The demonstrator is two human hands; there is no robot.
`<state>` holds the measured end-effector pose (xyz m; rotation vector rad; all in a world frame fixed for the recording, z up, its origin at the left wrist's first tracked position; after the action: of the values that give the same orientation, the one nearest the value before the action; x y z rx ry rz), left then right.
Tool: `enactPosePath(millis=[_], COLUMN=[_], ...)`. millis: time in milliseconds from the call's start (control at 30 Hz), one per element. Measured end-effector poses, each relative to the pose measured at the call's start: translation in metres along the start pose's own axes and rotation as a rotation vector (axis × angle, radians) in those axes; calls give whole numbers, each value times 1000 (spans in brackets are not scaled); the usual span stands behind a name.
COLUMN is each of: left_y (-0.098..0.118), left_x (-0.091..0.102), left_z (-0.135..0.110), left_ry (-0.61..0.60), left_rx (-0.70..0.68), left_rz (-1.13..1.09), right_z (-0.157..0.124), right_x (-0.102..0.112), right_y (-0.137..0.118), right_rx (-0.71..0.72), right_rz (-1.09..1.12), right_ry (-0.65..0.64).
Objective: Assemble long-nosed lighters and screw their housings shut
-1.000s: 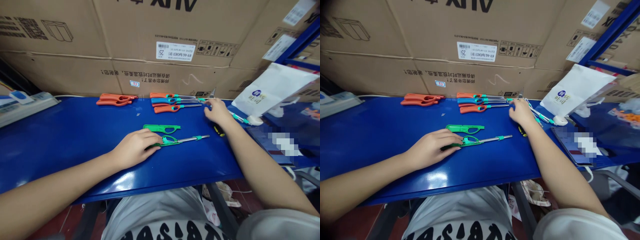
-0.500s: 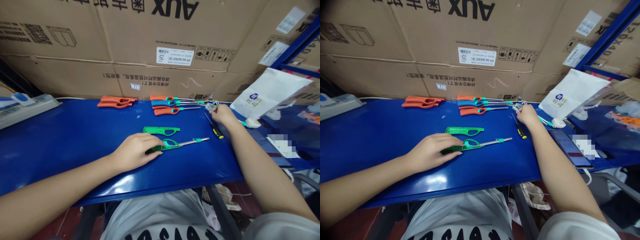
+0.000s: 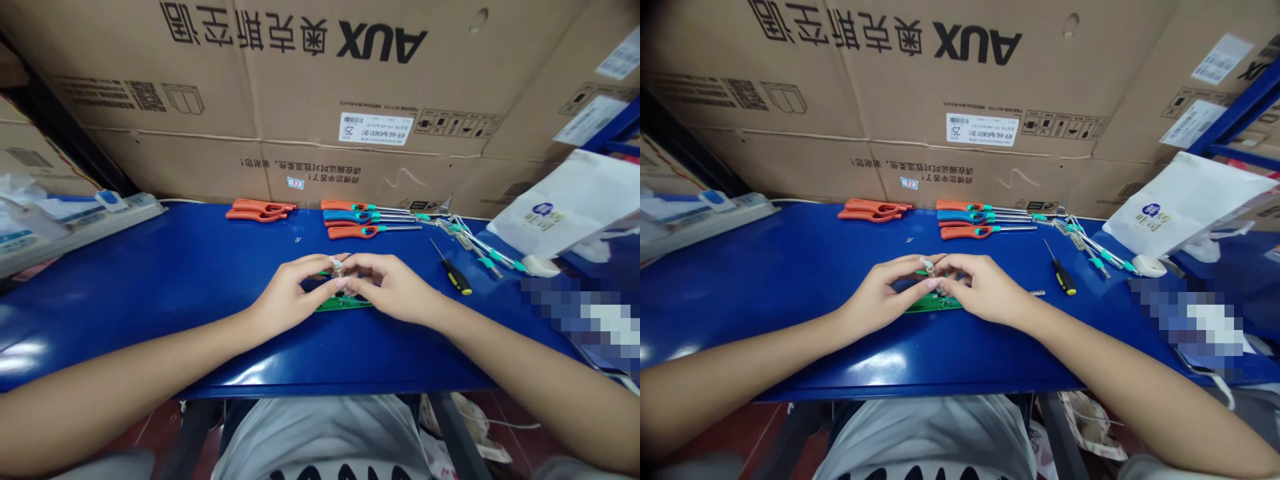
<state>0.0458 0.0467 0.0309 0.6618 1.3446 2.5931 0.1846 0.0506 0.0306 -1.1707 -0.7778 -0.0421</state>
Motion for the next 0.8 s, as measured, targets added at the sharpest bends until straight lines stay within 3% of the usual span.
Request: enactPosePath(millis=[167, 300, 400, 533, 800], left_y=[-5, -14, -19, -22, -33], left_x=[9, 10, 7, -2, -8], left_z=[1, 0, -1, -4, -10], left_ry=[103, 124, 73, -58, -129], left_rx=[49, 176, 260, 380, 553], left_rz=[-152, -228, -282, -341, -340], right_z=[1, -3, -9, -16, -13], right_x=[-1, 7, 5, -2, -7], right_y=[13, 13, 7, 7, 12], right_rx=[-69, 35, 136, 116, 73], right_rz=[57, -201, -349, -448, -465], right_ry=[17, 43, -49, -186, -138])
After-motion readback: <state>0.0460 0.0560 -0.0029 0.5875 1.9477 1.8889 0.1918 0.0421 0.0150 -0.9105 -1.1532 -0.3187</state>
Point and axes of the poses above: each hand's wrist, its own z-axis towards the middle knuckle, its own x-axis out of the back of the hand, y = z × x, the point moved 7 cm from there along z, towards the middle knuckle, and after that the axes turned 9 degrees about -z, right-handed, at the moved point
